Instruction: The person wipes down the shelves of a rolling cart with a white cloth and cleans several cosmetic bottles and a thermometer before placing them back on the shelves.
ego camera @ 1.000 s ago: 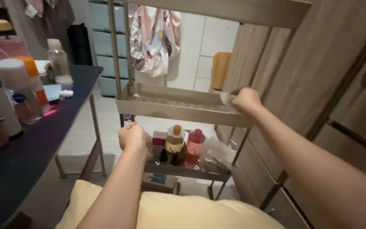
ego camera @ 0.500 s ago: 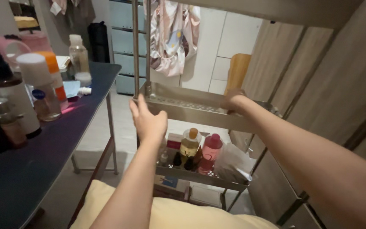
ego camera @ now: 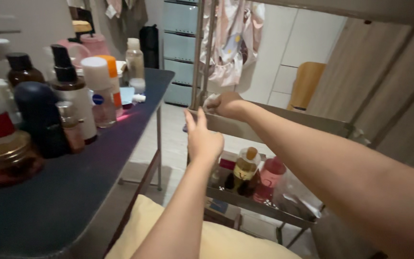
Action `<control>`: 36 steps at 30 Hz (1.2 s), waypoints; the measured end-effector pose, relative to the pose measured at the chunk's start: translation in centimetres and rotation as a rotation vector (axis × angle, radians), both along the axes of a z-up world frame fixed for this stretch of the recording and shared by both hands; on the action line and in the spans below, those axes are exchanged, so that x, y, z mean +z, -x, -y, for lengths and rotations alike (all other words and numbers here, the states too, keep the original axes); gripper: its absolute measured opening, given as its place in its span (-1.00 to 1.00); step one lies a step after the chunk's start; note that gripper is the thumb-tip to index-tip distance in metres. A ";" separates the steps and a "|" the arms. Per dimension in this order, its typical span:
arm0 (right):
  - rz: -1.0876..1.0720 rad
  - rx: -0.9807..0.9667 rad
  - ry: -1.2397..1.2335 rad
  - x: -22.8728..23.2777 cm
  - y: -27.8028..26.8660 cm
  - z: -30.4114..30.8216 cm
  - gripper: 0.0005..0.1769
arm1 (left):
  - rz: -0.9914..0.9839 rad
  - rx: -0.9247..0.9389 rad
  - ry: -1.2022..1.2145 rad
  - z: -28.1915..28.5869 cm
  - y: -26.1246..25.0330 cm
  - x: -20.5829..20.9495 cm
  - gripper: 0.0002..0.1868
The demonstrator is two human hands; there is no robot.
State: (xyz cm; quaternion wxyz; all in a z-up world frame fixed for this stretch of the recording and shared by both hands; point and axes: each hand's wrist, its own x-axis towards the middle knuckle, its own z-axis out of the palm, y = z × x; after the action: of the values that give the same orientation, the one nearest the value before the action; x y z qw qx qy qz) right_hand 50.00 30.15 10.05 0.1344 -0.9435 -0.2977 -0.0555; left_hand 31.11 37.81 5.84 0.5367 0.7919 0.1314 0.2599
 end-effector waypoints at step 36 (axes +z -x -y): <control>-0.128 0.281 0.161 3.0 2.9 2.7 -0.46 | -0.123 0.017 -0.193 0.3 0.6 0.0 0.02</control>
State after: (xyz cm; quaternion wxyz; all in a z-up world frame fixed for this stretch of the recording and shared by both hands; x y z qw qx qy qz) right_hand 47.06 27.40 13.06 0.0836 -0.9019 -0.4211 0.0482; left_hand 30.49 37.50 5.86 0.4467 0.8532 0.1451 0.2269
